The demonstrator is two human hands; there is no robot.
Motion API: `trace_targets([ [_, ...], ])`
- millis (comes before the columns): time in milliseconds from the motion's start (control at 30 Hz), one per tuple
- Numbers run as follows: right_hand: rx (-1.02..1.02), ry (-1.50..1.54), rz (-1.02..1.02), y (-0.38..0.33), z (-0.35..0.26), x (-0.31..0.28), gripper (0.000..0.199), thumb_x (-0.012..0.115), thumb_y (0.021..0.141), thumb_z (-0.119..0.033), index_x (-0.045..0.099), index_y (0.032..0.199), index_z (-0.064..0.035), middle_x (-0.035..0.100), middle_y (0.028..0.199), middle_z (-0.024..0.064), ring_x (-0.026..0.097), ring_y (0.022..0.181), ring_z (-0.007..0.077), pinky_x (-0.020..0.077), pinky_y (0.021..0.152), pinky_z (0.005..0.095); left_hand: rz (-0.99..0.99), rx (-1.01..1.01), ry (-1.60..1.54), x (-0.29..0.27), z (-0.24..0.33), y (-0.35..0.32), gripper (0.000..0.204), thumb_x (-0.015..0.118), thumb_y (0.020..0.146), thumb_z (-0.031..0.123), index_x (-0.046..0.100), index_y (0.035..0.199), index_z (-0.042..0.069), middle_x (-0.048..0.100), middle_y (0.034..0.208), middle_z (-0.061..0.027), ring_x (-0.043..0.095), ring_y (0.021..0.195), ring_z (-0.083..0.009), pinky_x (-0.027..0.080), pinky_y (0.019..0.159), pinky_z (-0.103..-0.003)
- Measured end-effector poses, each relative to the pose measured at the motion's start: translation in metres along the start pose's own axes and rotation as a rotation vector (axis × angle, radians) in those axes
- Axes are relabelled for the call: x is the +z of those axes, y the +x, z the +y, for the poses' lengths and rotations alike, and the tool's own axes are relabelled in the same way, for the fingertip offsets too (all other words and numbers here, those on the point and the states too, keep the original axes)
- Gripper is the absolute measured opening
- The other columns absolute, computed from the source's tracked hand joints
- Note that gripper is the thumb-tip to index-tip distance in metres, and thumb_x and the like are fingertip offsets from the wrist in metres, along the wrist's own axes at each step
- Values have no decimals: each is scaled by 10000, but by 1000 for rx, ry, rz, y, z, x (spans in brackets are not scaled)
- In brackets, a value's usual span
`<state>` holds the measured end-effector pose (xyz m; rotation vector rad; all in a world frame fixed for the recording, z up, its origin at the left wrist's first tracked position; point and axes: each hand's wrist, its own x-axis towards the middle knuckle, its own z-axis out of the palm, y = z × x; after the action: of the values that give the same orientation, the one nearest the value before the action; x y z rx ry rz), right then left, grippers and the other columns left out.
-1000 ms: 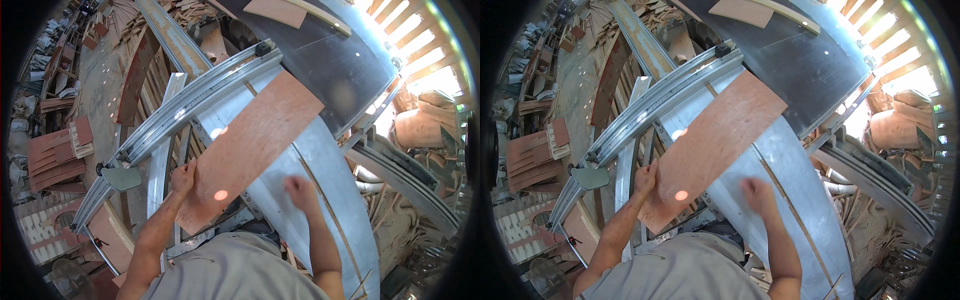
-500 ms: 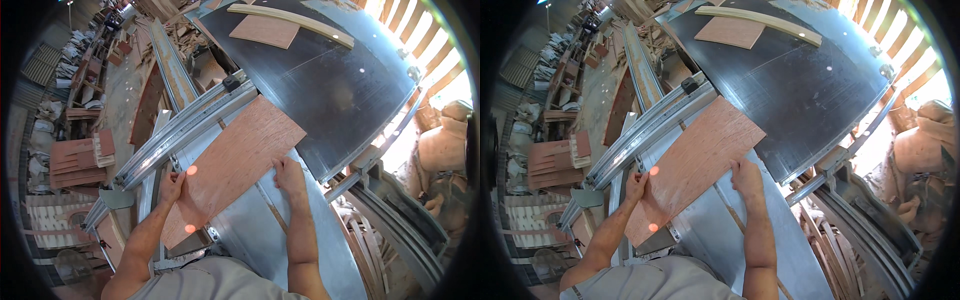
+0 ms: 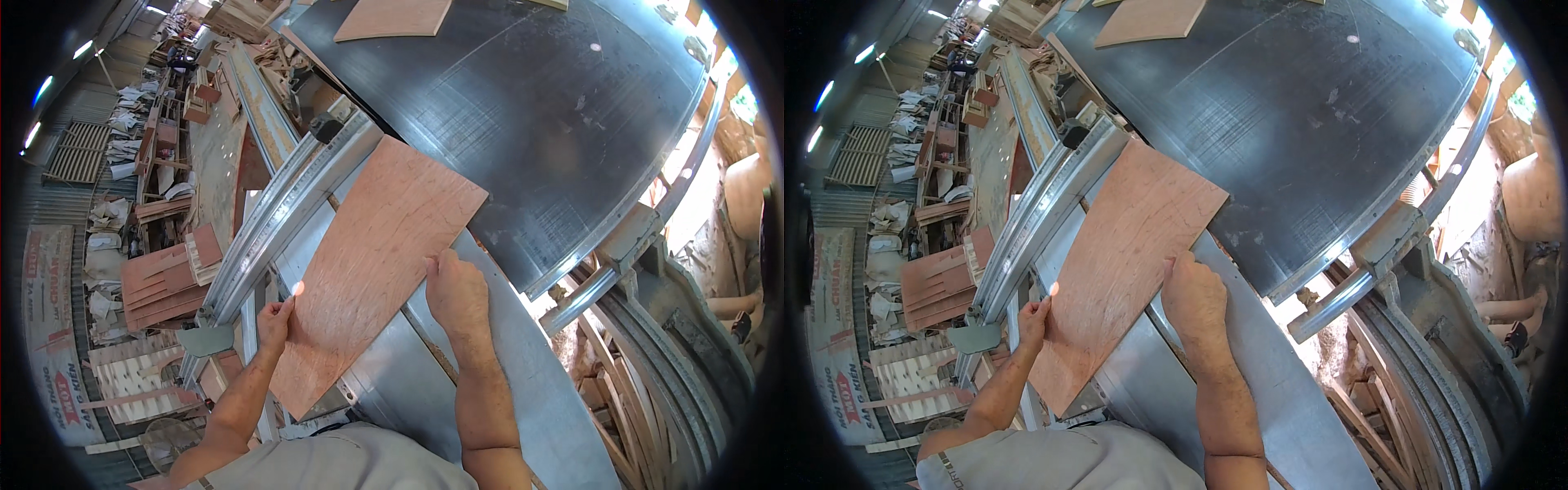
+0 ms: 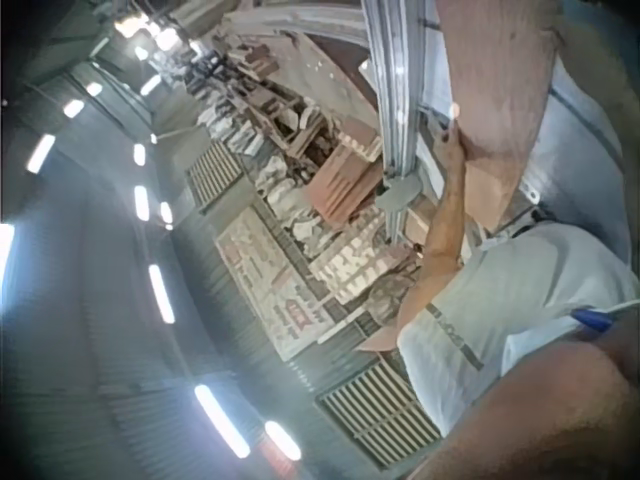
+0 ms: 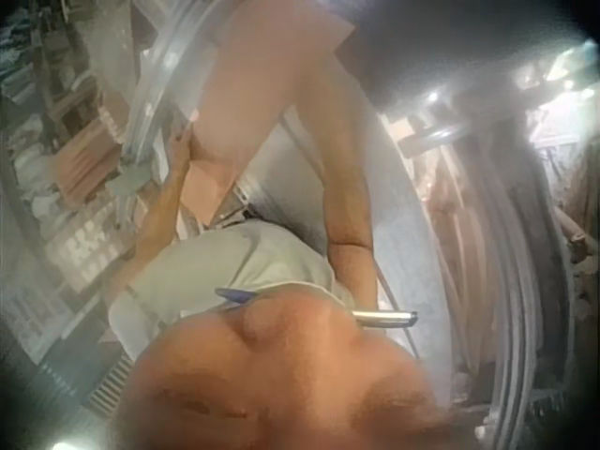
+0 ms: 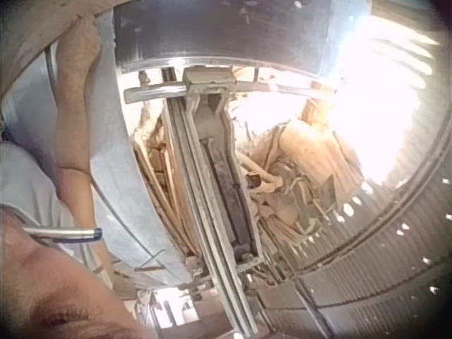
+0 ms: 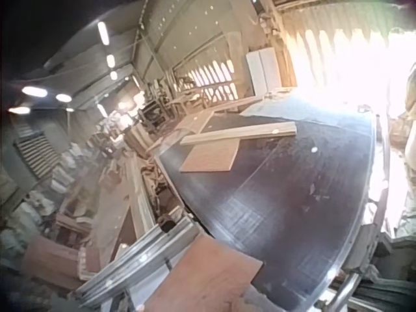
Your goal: The person marks a piece of plywood with a pen and a square, then moves to a table saw to cut the wood. They guide the plywood through the saw blade to make a straight cut, then inspect the cut piece and place it on a workbench.
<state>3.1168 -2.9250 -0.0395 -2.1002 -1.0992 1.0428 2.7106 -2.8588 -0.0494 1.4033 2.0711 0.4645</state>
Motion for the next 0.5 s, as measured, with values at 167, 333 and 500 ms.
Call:
trace_targets([
  [167, 29, 34, 34, 0, -1, -1, 257, 584, 944, -248, 598, 873, -1, 666, 778, 220, 660, 759, 413, 512, 689, 493, -21, -40, -53, 2, 4, -6, 377, 759, 854, 352, 634, 893, -1, 610, 772, -4, 516, 662, -78, 424, 588, -223],
  [333, 36, 36, 33, -1, 0, -1, 267, 599, 937, -258, 614, 882, 4, 669, 774, 217, 665, 759, 405, 517, 688, 487, -3, -57, -50, 4, -2, -9, 381, 756, 855, 358, 623, 901, 5, 605, 786, -5, 512, 682, -79, 422, 610, -224],
  [500, -43, -8, -88, -6, 3, 1, 266, 632, 918, -262, 671, 873, -3, 678, 765, 194, 672, 758, 390, 525, 685, 472, -13, -51, -27, 4, 12, -15, 403, 746, 861, 382, 623, 900, 0, 601, 787, -14, 508, 699, -86, 423, 630, -231],
])
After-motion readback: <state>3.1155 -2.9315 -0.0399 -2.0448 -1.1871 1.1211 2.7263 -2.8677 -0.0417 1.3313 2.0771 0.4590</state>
